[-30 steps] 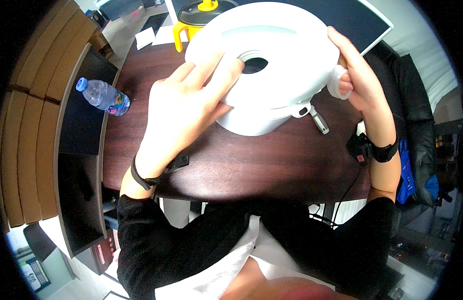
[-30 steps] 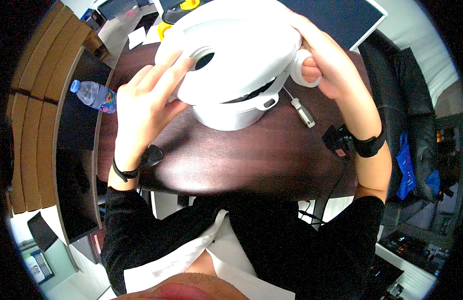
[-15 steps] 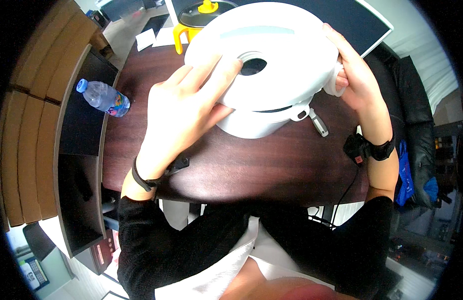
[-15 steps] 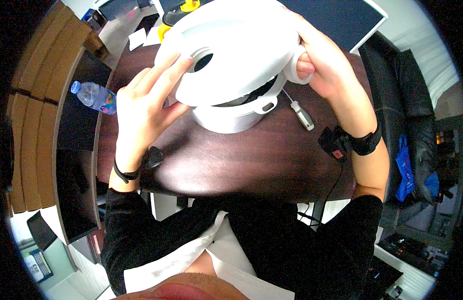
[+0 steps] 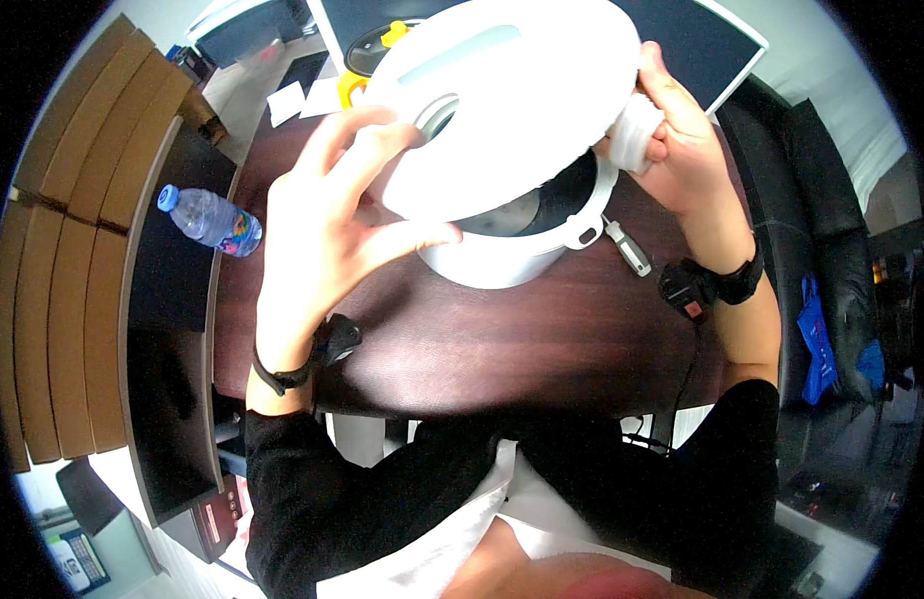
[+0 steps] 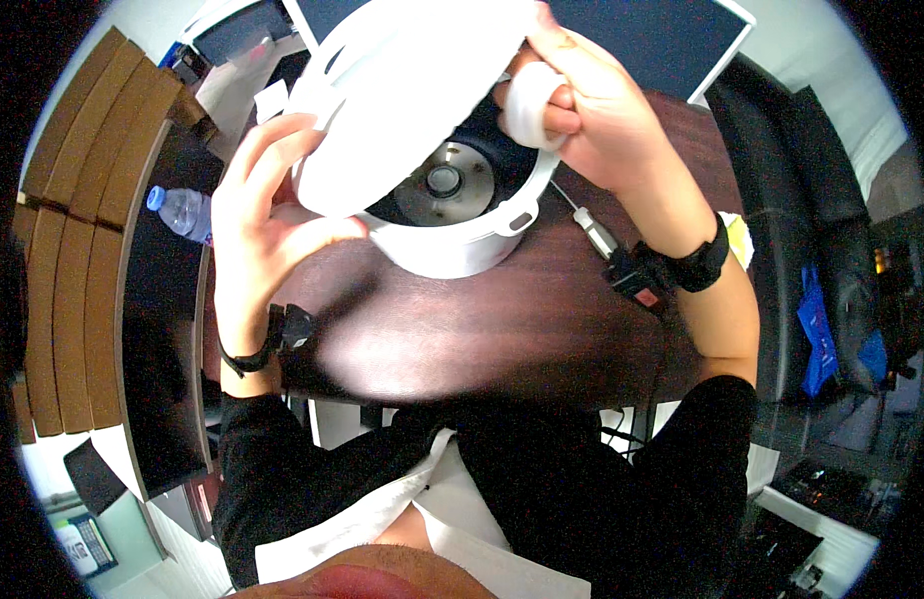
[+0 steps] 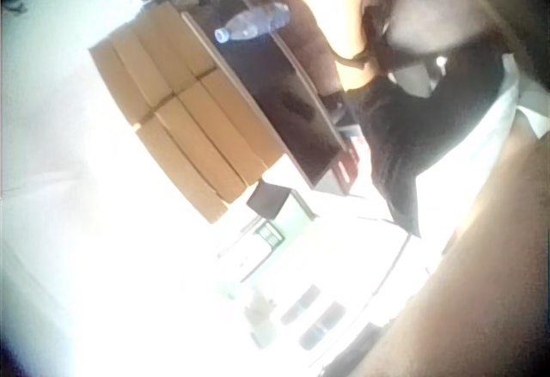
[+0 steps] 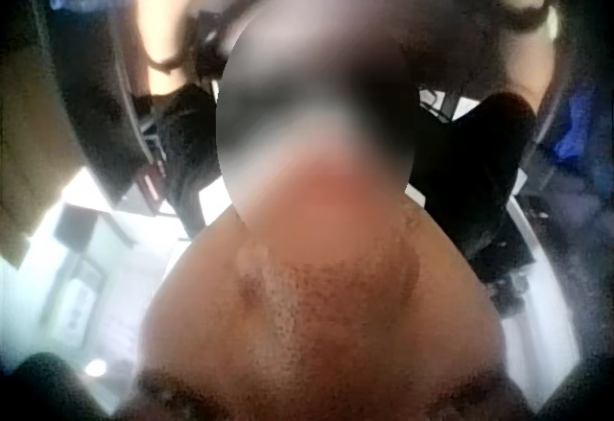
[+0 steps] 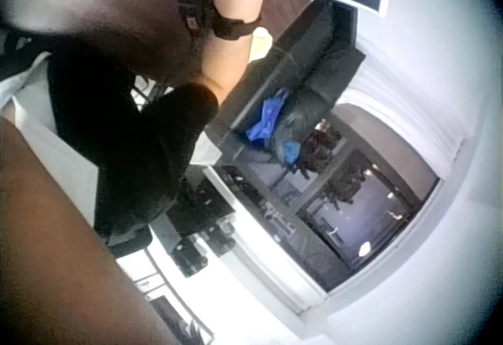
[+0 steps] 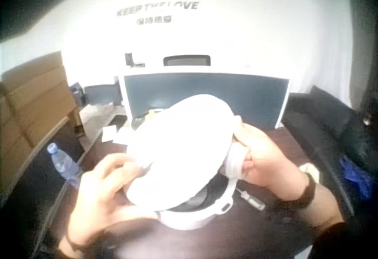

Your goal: The person disassembles a white electric pressure cooker on a wooden table. They use a screwdriver to pry open the lid, remove the inner lid and sealing ring, and separate the components for inspection.

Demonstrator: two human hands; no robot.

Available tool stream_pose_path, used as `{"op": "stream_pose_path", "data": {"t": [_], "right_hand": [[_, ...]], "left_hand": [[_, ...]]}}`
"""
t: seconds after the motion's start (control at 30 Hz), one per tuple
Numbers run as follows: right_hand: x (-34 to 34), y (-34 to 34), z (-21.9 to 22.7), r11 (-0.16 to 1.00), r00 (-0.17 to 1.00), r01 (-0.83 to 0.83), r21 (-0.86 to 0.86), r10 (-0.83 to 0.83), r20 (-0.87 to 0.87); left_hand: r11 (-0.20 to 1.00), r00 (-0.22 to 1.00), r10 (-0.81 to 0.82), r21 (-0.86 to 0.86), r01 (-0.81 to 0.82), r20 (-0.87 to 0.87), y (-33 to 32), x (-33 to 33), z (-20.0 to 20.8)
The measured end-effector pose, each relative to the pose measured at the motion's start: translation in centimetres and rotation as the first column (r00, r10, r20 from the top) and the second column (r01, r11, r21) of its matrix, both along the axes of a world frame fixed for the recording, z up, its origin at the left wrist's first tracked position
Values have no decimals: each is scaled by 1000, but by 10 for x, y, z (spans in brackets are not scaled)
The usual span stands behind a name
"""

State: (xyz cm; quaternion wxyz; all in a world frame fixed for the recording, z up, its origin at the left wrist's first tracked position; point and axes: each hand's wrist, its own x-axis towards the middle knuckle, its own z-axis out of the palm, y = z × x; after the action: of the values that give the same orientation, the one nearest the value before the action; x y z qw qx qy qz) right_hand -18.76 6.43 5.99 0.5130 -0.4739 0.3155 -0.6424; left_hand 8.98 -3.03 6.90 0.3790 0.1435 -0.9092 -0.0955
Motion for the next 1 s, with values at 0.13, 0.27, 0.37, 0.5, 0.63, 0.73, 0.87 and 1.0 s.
{"op": "stream_pose_path", "data": {"t": [0.13, 0.27, 0.37, 0.5, 0.63, 0.73, 0.87, 1.0], "right_hand": [[17, -8, 14, 1000, 999, 19, -1, -19, 51], [31, -18, 43, 984, 904, -150, 91, 100, 417], [28, -37, 45, 979, 915, -162, 127, 102, 389], [26, -50, 58, 983, 983, -117, 139, 95, 158], [37, -62, 71, 971, 972, -229, 68, 223, 79], [41, -70, 82, 962, 961, -271, 43, 267, 70], [49, -82, 92, 944, 934, -329, 11, 323, 155], [52, -96, 87, 937, 895, -349, 16, 329, 302]], "left_hand": [[999, 999, -32, 14, 32, 30, 0, -2, 12], [993, 1000, -4, 118, 3, 7, 2, 0, 17], [993, 995, -9, 119, 20, -99, -1, 3, 10], [993, 986, -24, 111, 43, -167, -8, 4, 6], [976, 969, -2, 213, 56, -246, -5, 9, 9], [907, 979, 31, 418, 57, -202, 1, 13, 22], [838, 992, 66, 546, 4, -109, 3, 14, 42], [810, 985, 94, 587, 10, -146, 6, 12, 42]]}}
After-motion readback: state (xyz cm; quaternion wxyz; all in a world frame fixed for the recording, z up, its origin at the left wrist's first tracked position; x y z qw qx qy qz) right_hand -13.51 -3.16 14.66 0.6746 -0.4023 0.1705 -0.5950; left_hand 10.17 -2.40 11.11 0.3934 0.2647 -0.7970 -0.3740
